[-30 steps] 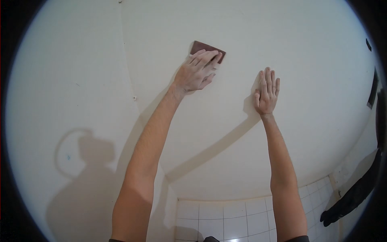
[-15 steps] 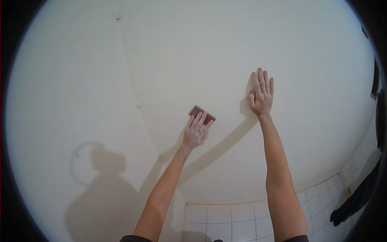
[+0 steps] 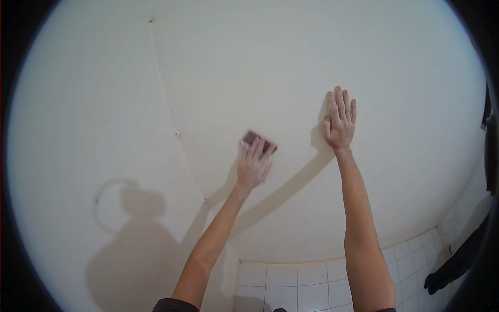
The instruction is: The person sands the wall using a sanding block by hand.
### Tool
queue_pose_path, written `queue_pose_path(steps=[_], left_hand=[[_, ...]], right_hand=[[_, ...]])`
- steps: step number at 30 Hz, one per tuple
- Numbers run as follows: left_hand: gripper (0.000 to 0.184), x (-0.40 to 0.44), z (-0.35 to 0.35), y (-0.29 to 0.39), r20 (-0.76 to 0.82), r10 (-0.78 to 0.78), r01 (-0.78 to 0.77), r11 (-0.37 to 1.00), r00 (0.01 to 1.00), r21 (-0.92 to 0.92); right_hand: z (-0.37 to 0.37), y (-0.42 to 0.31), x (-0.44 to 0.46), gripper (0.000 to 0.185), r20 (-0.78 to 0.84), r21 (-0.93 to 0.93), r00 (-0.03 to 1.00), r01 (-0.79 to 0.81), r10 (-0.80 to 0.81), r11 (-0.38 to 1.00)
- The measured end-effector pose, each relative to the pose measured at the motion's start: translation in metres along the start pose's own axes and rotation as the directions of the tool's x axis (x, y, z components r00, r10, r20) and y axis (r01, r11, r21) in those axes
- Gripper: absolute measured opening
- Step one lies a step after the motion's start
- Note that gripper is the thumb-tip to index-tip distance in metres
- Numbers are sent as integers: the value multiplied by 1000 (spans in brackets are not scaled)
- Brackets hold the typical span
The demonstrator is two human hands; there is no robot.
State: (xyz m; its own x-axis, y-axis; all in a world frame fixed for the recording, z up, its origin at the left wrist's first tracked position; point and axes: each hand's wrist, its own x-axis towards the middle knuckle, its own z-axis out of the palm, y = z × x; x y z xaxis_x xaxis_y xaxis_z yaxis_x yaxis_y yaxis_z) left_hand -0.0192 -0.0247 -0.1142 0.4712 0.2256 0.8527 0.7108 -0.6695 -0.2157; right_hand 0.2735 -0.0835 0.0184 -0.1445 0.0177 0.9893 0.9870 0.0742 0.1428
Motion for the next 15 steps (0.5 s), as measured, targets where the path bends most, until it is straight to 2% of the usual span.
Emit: queue_pose_path(steps=[4, 7, 11, 15], left_hand=[[72, 95, -41, -24, -212, -93, 96, 995, 973, 4], [71, 131, -61, -30, -320, -120, 67, 983, 940, -172], [68, 109, -48, -30, -246, -43, 53, 998, 968, 35], [65, 54, -22, -29, -55, 99, -97, 994, 994, 47]], right_hand=[[2, 0, -1, 69, -7, -12, 1000, 4, -5, 1000], [2, 0, -1, 69, -11, -9, 1000, 2, -2, 1000], [2, 1, -1, 68, -4, -9, 1000, -4, 4, 1000], [1, 0, -1, 75, -7, 25, 1000, 6, -6, 1000]])
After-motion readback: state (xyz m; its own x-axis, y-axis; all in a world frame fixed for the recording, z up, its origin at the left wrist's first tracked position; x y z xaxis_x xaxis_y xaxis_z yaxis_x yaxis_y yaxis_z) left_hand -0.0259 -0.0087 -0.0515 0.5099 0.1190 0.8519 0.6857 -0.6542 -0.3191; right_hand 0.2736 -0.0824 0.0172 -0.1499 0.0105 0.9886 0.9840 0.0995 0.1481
